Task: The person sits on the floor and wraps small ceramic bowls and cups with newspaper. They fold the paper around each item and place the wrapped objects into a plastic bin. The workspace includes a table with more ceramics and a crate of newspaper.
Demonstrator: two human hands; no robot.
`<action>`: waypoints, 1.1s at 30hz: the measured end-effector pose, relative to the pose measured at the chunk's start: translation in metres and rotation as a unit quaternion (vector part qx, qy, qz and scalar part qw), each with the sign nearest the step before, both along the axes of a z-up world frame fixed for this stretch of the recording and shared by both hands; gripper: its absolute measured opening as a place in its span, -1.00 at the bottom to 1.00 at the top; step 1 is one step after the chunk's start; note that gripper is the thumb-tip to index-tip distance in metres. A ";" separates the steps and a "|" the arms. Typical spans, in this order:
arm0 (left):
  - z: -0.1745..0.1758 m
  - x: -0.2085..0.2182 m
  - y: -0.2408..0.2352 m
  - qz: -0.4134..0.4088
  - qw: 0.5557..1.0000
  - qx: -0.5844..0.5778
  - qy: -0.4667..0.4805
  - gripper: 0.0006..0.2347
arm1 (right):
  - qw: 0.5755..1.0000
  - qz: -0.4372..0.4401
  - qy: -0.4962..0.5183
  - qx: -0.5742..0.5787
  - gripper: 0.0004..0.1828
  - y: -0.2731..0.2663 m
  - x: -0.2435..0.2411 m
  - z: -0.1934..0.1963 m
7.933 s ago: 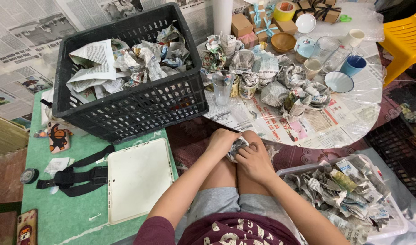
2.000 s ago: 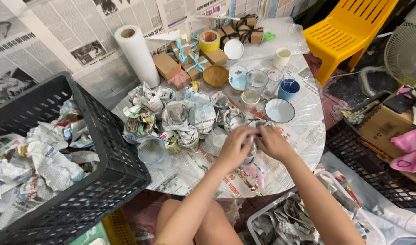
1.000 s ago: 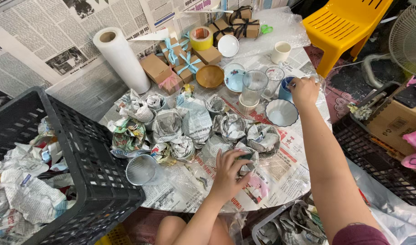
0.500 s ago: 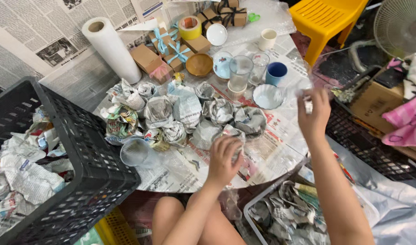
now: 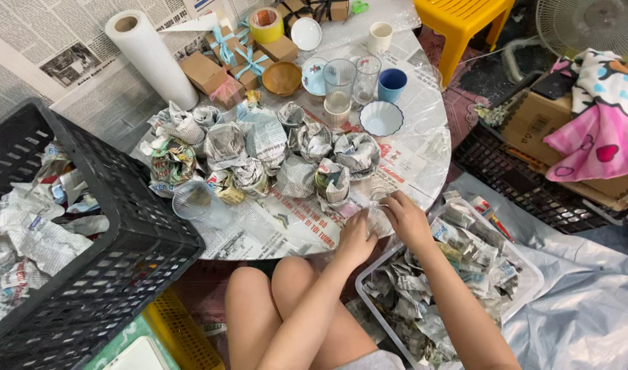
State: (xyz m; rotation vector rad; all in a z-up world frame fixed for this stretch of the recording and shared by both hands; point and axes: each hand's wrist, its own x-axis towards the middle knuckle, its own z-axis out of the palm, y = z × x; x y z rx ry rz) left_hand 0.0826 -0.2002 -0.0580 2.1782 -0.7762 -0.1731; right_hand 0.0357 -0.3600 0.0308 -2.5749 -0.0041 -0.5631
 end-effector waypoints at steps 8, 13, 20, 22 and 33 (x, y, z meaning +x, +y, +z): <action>-0.005 -0.013 0.003 -0.040 0.992 0.103 -0.056 -0.41 | 0.999 -0.041 0.007 0.029 -0.60 0.009 -0.018 0.016; -0.003 -0.020 0.003 -0.044 0.988 0.120 -0.091 -0.40 | 0.985 -0.032 0.032 0.166 -0.57 -0.009 -0.046 0.001; -0.002 -0.015 -0.004 -0.050 0.974 0.175 -0.137 -0.44 | 0.935 -0.187 -0.006 0.300 -0.57 -0.069 -0.129 -0.081; -0.002 -0.013 -0.005 -0.048 0.968 0.186 -0.162 -0.45 | 0.933 -0.209 -0.023 0.291 -0.59 -0.076 -0.161 -0.107; 0.009 -0.020 -0.008 -0.029 0.974 0.159 -0.158 -0.56 | 0.948 -0.270 0.151 0.078 -0.22 -0.035 -0.219 -0.183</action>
